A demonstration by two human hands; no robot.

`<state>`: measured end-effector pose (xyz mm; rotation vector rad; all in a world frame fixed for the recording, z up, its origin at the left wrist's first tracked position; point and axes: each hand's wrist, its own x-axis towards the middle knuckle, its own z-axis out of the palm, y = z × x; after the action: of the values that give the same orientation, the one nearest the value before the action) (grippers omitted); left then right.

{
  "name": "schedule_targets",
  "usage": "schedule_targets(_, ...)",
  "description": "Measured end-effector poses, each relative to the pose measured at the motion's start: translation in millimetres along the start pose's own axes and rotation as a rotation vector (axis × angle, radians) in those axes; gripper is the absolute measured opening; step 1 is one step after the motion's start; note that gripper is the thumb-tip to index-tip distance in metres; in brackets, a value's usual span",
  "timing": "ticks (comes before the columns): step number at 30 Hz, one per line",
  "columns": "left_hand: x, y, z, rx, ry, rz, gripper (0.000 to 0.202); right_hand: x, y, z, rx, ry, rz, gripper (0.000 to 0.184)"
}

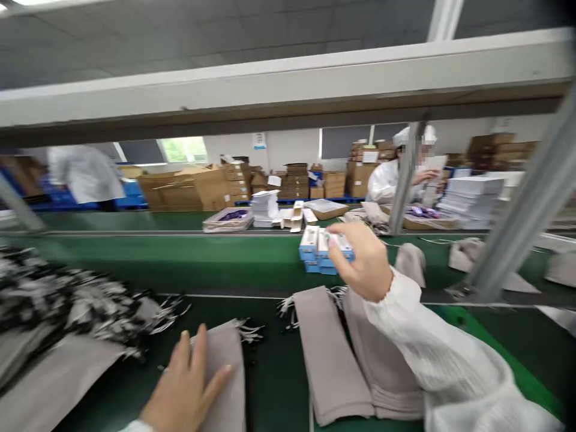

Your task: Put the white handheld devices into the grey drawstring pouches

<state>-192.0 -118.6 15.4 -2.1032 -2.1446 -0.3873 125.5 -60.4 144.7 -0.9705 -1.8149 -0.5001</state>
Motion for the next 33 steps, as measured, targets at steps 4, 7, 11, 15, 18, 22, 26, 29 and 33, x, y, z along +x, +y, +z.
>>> schedule_targets(4, -14, 25, 11.9, -0.048, -0.042, 0.067, 0.068, -62, -22, 67, -0.137, -0.527, -0.121, 0.030)
schedule_targets(7, -7, 42, 7.0, -0.173, -0.120, 0.166, 0.074, -110, -15, 100, -0.244, -0.621, -0.178, 0.033)
schedule_targets(11, 8, 64, 8.9, -0.317, -0.227, 0.285, 0.082, -141, -1, 106, -0.260, -0.612, -0.238, 0.034)
schedule_targets(15, 19, 81, 17.3, -0.301, -0.177, 0.348, 0.084, -140, 0, 94, -0.256, -0.650, -0.193, 0.028)
schedule_targets(18, 28, 91, 5.4, -0.164, -0.120, 0.392, 0.080, -114, 2, 78, -0.176, -0.673, -0.092, 0.036)
schedule_targets(22, 41, 105, -20.1, -0.072, 0.031, 0.443, 0.061, -64, 25, 47, -0.086, -0.542, 0.044, 0.038)
schedule_targets(26, 19, 113, -6.9, -0.108, 0.096, 0.649, 0.059, -43, 62, 14, -0.074, -0.465, 0.033, 0.036)
schedule_targets(29, -4, 109, 22.3, -0.111, 0.037, 0.656, 0.056, -39, 87, -3, -0.083, -0.347, 0.089, 0.032)
schedule_targets(33, -12, 106, 33.8, -0.144, 0.014, 0.647, 0.055, -22, 98, -19, -0.049, -0.007, 0.189, 0.028)
